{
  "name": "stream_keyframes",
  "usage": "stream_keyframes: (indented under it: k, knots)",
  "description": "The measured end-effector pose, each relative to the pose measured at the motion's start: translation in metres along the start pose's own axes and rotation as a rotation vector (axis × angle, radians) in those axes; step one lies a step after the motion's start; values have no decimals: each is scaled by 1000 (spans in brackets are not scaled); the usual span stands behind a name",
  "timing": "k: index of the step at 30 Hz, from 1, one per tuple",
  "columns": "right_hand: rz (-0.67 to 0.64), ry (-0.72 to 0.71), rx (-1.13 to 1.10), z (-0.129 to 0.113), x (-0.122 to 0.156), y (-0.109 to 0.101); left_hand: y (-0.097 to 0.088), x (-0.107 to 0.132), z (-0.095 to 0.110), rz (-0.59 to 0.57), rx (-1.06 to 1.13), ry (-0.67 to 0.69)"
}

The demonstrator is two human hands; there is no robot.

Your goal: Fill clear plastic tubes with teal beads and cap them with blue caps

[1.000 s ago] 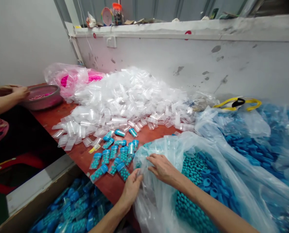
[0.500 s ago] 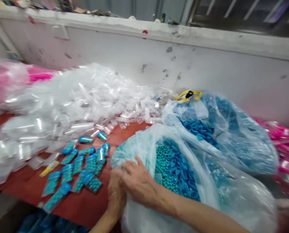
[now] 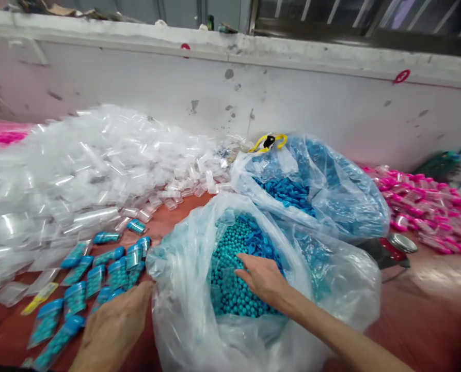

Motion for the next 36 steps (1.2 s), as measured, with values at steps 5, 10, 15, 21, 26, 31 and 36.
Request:
stream_keyframes:
  k: [5, 10, 15, 21, 26, 31, 36]
  knots:
    - [-11, -13, 8, -18, -34, 19, 4, -5, 103, -157, 519, 152]
    - [11, -59, -125, 3, -43, 19, 67, -18, 128, -300, 914, -86]
    - [185, 52, -602, 42, -27, 0, 95, -32, 128, -368, 1059, -318]
    - [-63, -29, -1062, 23, -21, 1, 103, -43, 175, -663, 1205, -221]
    - [-267, -147, -808, 18, -17, 1, 114, -39, 166, -748, 1159, -181]
    - [-34, -43, -167, 24, -8, -3, 105, -33, 132, -695, 1081, -287]
    - [-35, -187, 93, -8, -2, 2, 99, -31, 125, -743, 1246, -329]
Point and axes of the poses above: each hand's wrist, its own x-axis away from the middle knuckle, its own y-axis out of the palm, z = x × y, the point moved 7 cm from there along -x, towards the middle knuckle, and after that the axes turned 4 degrees about -z, right-handed, at the moved point
